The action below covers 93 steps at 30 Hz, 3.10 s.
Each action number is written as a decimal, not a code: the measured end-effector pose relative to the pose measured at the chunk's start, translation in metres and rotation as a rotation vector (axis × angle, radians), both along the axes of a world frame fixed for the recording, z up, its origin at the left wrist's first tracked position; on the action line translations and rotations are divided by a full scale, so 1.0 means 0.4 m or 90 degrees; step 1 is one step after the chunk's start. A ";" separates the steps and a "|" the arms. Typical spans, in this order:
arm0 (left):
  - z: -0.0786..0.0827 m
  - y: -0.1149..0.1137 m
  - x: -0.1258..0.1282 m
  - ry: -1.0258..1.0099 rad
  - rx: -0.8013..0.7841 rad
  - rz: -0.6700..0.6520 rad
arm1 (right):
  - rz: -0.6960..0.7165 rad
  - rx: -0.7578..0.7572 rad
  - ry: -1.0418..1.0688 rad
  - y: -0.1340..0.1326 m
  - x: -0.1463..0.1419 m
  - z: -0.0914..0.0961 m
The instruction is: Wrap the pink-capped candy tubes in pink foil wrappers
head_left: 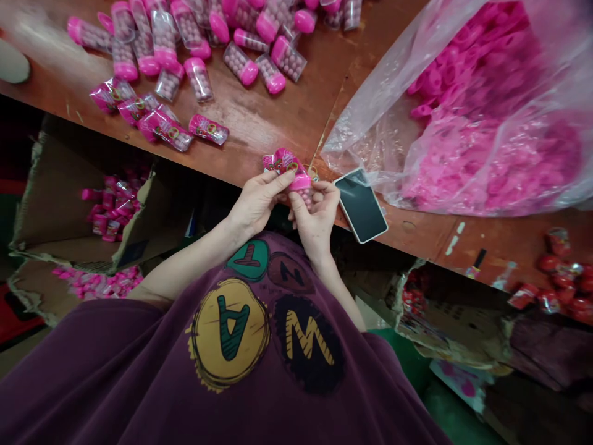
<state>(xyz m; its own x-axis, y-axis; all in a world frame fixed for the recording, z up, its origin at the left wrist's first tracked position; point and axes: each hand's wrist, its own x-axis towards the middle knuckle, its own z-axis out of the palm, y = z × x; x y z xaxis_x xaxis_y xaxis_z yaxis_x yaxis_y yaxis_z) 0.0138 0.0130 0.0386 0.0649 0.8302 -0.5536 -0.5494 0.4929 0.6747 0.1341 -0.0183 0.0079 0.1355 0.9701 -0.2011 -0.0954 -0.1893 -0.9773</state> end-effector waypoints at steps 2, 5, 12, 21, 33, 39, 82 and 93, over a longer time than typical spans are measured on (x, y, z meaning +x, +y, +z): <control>-0.002 0.001 0.001 -0.021 -0.002 -0.012 | -0.010 0.018 -0.011 0.001 -0.002 -0.004; -0.009 0.002 -0.001 -0.048 -0.003 -0.029 | 0.034 -0.030 0.070 0.010 0.000 -0.001; 0.007 0.008 -0.015 -0.044 0.002 -0.055 | 0.047 0.020 -0.016 0.015 0.022 0.018; 0.009 0.010 -0.018 -0.058 0.018 -0.049 | 0.164 -0.068 0.217 0.010 0.028 0.017; 0.001 0.021 -0.009 -0.082 -0.025 0.027 | 0.169 -0.032 0.113 0.012 0.009 -0.004; -0.002 0.012 -0.031 -0.072 -0.029 -0.038 | 0.166 -0.008 0.070 0.004 0.011 -0.001; 0.010 -0.009 -0.117 -0.065 0.014 -0.102 | 0.398 -0.155 0.277 0.113 -0.073 0.018; -0.057 0.059 -0.251 0.092 -0.111 -0.021 | 0.336 0.383 -0.485 0.616 -0.181 -0.016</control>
